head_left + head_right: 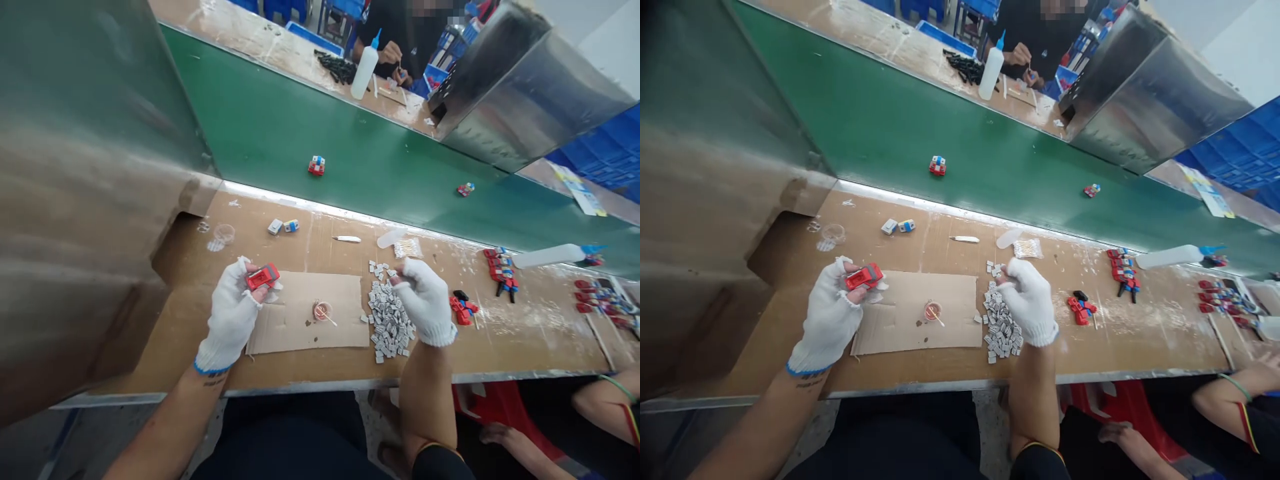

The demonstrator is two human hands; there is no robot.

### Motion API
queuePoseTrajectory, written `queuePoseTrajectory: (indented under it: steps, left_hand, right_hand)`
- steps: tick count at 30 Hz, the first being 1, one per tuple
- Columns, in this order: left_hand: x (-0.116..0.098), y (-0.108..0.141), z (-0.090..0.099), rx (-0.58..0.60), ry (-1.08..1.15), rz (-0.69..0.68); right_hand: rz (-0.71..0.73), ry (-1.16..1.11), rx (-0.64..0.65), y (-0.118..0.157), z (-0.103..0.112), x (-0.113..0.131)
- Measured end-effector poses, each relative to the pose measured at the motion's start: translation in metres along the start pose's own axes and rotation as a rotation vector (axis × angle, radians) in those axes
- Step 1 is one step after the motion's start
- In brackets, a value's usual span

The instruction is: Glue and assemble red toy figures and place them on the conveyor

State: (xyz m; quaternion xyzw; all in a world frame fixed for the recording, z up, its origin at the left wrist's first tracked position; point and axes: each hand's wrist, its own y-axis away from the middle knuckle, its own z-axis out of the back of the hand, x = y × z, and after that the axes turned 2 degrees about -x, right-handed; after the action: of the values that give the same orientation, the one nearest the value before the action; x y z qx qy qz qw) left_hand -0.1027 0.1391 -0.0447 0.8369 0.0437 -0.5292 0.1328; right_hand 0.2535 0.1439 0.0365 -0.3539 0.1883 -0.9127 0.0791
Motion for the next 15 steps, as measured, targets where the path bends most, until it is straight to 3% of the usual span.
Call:
queuePoseTrajectory:
  steps: [2, 4, 8, 12, 15]
  left_hand:
    - [0.004, -0.001, -0.002, 0.021, -0.011, -0.007]
    - [0.007, -0.003, -0.003, 0.034, -0.029, -0.008]
    - [0.009, -0.010, -0.004, 0.017, -0.049, -0.002]
    - [0.006, -0.014, -0.004, 0.002, -0.038, -0.030]
    - [0.004, -0.013, -0.004, 0.017, -0.018, -0.029]
  right_hand:
    - [0.117, 0.109, 0.219, -0.040, -0.025, 0.012]
    - [0.187, 0.274, 0.475, -0.085, -0.064, 0.026]
    - [0.253, 0.335, 0.651, -0.154, -0.146, 0.051]
    - [0.294, 0.383, 0.761, -0.172, -0.191, 0.063]
    - [0.303, 0.365, 0.762, -0.168, -0.192, 0.065]
